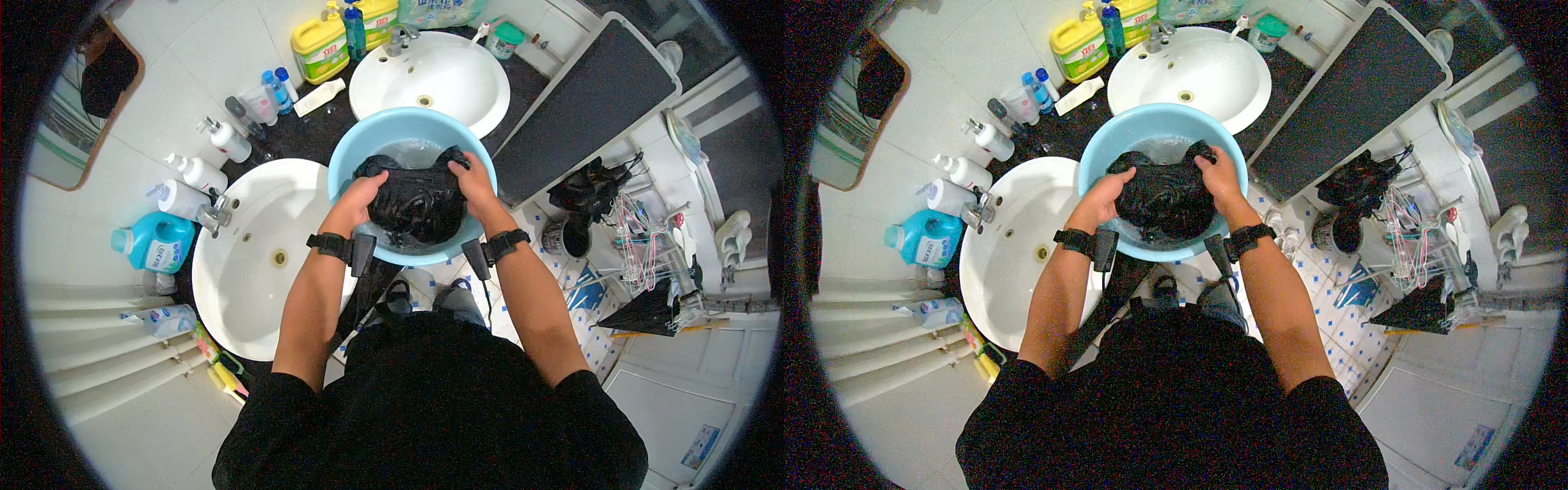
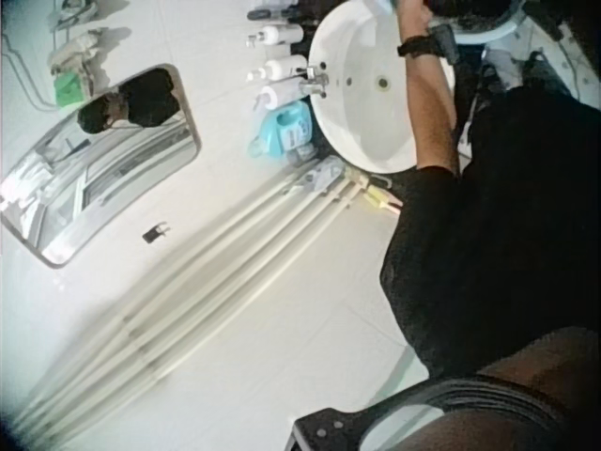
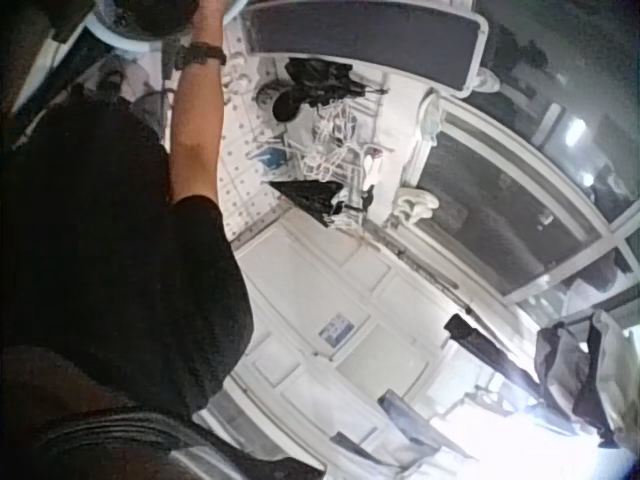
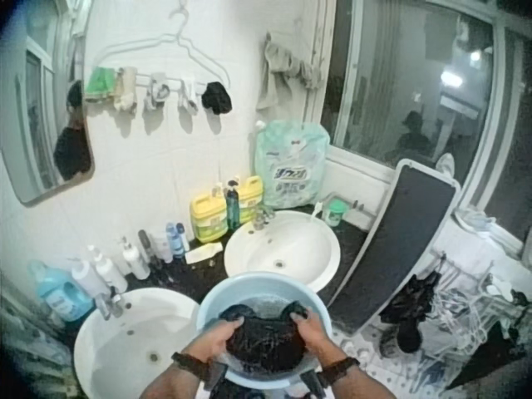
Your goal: The person washes a black garment by hand in a blue basin, rubbing the fabric in soapy water, rinsing it under a running faucet, and wringing it out.
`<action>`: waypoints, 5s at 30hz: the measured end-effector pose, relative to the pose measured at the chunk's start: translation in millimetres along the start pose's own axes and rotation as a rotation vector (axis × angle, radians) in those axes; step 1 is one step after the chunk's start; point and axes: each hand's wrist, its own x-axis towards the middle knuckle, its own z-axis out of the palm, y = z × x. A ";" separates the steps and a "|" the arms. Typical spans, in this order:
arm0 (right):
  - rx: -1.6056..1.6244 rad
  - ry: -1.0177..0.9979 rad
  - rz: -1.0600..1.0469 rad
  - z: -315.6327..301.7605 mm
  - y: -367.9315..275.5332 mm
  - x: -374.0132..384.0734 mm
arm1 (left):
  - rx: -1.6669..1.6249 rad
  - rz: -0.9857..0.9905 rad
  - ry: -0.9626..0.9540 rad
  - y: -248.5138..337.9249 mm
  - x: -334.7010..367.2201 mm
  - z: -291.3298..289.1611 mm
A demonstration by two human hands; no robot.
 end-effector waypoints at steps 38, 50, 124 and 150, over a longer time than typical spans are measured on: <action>0.362 -0.098 -0.161 -29.7 -30.4 17.5 | -0.183 0.400 -0.127 17.9 -49.1 24.3; -0.559 0.164 -0.381 -29.4 -54.6 13.1 | -0.195 0.312 -0.287 23.5 -29.6 33.2; -0.582 0.149 -0.495 34.0 -58.4 -39.2 | -0.424 0.232 -0.394 -22.3 -53.3 80.6; -0.429 0.365 -0.650 29.6 -55.1 -40.5 | -0.428 0.336 -0.405 -14.6 -70.3 100.4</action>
